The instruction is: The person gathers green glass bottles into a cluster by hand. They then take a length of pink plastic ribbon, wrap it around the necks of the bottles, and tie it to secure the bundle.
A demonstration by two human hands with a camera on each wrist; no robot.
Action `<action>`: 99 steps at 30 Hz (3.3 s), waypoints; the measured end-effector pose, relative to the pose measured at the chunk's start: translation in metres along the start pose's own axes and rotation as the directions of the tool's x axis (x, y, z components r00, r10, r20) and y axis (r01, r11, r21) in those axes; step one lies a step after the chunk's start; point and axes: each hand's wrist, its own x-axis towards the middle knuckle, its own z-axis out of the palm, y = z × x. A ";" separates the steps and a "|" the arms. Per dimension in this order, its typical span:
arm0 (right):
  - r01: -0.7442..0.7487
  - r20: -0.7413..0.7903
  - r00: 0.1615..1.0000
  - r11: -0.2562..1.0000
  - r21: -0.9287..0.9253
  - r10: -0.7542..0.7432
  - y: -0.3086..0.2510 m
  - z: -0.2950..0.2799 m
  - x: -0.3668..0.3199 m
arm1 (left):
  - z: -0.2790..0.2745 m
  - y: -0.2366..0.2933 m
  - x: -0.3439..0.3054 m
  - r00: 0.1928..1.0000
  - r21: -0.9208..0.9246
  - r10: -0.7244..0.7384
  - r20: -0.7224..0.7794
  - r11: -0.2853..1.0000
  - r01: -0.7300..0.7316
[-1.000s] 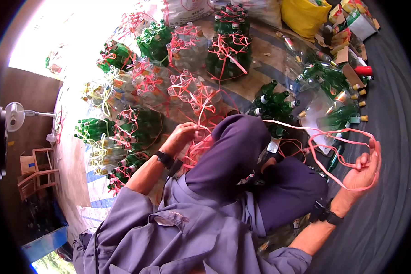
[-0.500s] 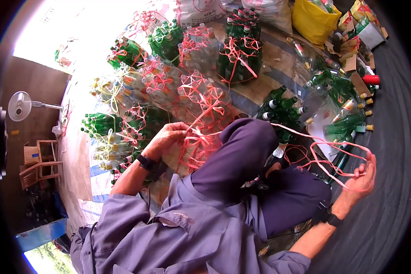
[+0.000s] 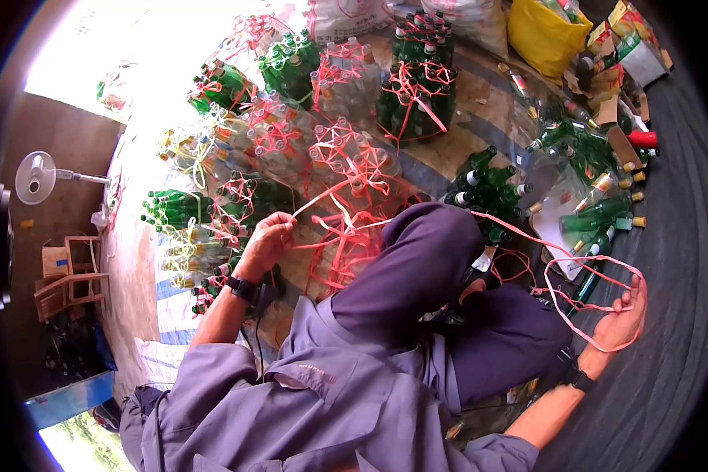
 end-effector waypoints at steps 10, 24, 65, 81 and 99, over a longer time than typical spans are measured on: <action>0.206 -0.095 0.975 0.978 0.034 -0.202 -0.052 0.013 -0.013 | -0.001 -0.022 0.019 0.997 0.158 0.054 -0.049 0.986 -0.045; 0.363 -0.017 0.931 0.930 -0.053 -0.365 -0.111 0.003 0.015 | 0.027 -0.011 0.044 0.996 0.015 0.083 0.028 0.996 -0.084; 0.186 0.287 0.882 0.283 -0.941 0.374 0.076 -0.190 -0.001 | 0.260 0.227 0.030 0.652 0.001 0.429 0.625 0.835 -0.550; 0.398 0.255 0.744 -0.104 -0.911 0.618 0.022 -0.085 -0.031 | 0.276 0.227 0.007 0.637 -0.016 0.388 0.666 0.861 -0.508; 0.428 0.833 0.472 0.751 -0.503 0.290 0.050 0.218 -0.132 | 0.311 0.235 0.000 0.598 -0.015 0.400 0.694 0.839 -0.543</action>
